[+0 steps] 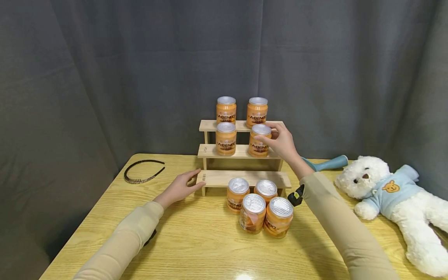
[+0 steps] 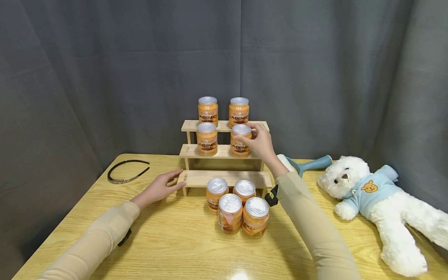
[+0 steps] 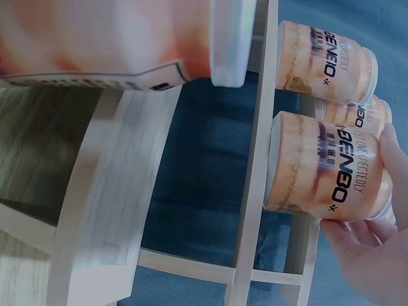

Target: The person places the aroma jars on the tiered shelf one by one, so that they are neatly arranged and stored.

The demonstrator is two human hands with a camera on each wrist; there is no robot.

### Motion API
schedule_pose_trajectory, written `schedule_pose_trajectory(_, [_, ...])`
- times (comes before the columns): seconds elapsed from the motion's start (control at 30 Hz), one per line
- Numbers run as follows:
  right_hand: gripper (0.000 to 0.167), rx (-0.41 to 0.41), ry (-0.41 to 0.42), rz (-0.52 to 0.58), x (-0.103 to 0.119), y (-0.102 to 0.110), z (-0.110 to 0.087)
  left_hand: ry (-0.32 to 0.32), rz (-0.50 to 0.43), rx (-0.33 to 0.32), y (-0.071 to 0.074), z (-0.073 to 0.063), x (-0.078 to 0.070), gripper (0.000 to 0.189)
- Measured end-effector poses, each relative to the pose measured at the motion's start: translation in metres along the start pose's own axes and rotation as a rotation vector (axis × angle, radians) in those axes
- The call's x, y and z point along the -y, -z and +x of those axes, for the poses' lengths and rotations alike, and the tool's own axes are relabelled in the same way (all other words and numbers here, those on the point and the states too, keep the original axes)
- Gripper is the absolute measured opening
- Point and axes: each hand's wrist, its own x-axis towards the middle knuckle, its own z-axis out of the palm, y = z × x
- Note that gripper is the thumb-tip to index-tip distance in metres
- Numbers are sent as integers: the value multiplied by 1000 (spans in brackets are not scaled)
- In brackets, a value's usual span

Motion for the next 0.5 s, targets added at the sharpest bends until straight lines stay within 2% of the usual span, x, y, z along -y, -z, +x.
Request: schedule_pose_trajectory(0.5, [64,-41,22,-45,6,-4,0,1,1,0,-1,-1,0,73])
